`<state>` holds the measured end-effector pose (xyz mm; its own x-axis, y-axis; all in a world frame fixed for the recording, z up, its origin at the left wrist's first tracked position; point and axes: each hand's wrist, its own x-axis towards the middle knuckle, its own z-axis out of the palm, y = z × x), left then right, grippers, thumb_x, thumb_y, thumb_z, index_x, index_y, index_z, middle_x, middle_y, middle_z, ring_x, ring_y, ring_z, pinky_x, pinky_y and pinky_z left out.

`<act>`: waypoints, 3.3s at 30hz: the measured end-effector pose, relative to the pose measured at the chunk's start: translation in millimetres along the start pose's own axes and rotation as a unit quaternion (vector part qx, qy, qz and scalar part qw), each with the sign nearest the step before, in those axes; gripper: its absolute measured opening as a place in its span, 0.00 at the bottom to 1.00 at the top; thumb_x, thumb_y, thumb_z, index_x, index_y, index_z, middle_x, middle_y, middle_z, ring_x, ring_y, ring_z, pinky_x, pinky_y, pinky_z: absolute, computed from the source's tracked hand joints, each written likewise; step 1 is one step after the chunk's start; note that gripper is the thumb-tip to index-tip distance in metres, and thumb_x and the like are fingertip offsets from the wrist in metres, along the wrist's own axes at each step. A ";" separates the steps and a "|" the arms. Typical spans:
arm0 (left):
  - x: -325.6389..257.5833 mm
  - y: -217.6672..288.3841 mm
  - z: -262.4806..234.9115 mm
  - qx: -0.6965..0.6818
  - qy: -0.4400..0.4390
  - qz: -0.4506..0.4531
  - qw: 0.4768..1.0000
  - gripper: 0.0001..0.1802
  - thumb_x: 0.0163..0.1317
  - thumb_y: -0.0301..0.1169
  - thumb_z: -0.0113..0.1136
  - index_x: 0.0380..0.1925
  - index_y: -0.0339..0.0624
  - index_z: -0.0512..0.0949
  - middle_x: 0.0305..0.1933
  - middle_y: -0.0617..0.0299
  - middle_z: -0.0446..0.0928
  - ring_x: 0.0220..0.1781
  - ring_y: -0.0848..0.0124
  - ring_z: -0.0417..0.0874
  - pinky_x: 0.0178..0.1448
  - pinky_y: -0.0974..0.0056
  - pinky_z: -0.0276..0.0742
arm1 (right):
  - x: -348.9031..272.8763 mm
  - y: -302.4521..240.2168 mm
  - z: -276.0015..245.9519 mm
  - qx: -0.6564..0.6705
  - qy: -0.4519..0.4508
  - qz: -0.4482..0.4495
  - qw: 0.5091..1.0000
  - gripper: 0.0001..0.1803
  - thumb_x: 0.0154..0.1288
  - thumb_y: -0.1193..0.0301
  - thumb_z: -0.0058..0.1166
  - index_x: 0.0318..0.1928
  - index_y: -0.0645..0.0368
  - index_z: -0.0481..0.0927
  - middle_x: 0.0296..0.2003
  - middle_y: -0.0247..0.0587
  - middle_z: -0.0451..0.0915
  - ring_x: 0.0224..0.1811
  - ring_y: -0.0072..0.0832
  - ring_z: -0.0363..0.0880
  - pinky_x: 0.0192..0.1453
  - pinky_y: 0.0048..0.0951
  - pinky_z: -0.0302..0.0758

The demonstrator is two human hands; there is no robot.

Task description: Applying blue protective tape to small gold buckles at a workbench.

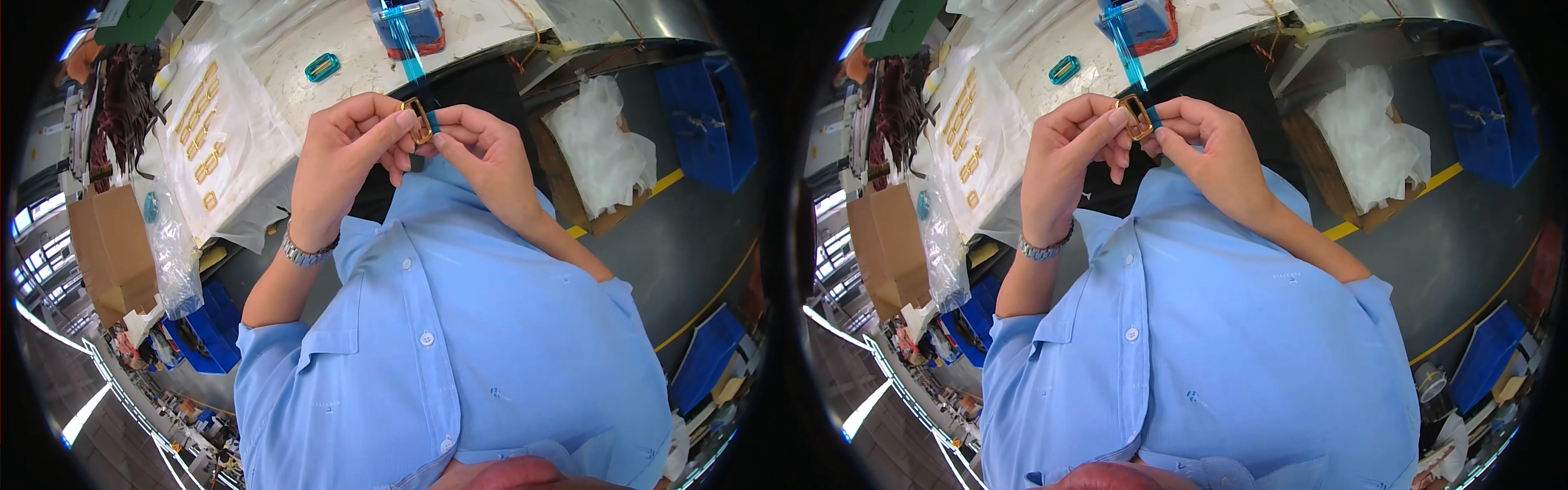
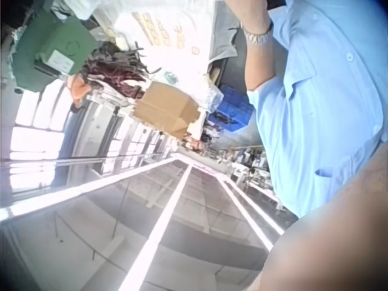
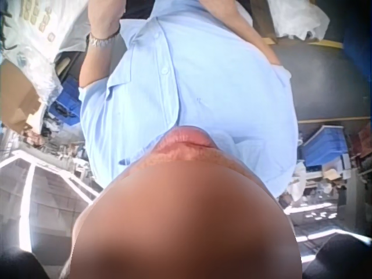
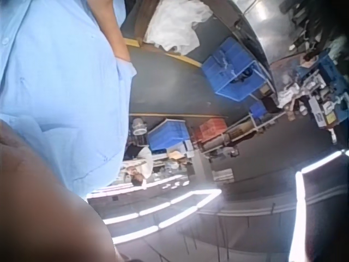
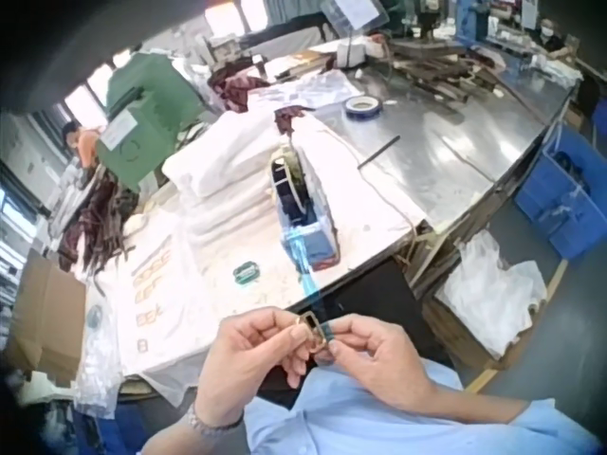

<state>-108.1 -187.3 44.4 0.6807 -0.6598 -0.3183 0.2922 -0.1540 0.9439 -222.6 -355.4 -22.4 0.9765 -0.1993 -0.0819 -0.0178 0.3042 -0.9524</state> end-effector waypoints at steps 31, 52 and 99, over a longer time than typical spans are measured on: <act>22.0 -34.6 -7.7 0.070 0.115 0.071 0.988 0.13 0.79 0.32 0.65 0.46 0.31 0.89 0.32 0.68 0.83 0.29 0.83 0.76 0.30 0.75 0.68 | 10.5 1.1 -8.5 0.055 0.003 0.059 0.997 0.15 0.78 0.71 0.65 0.55 0.72 0.85 0.45 0.48 0.93 0.45 0.25 0.92 0.54 0.27 0.88; 33.9 -66.3 13.3 -0.237 0.028 -0.072 0.968 0.11 0.78 0.33 0.64 0.44 0.35 0.88 0.33 0.67 0.85 0.29 0.82 0.78 0.29 0.74 0.65 | 20.0 -12.8 -22.4 0.100 -0.061 0.143 0.983 0.12 0.77 0.71 0.66 0.49 0.71 0.84 0.43 0.51 0.92 0.45 0.31 0.93 0.56 0.30 0.88; 22.5 -50.2 20.5 0.308 0.199 0.353 0.861 0.07 0.67 0.19 0.70 0.44 0.36 0.85 0.34 0.56 0.85 0.33 0.66 0.88 0.37 0.66 0.83 | 43.2 -7.9 2.5 0.103 0.010 0.038 0.994 0.20 0.79 0.69 0.65 0.61 0.73 0.84 0.45 0.39 0.90 0.47 0.16 0.86 0.54 0.20 0.82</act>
<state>-121.2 -209.5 -8.4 0.7549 -0.4627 0.4647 -0.6166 -0.2594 0.7433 -179.8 -364.1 -17.7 0.9697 -0.1858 -0.1588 -0.0450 0.5028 -0.8632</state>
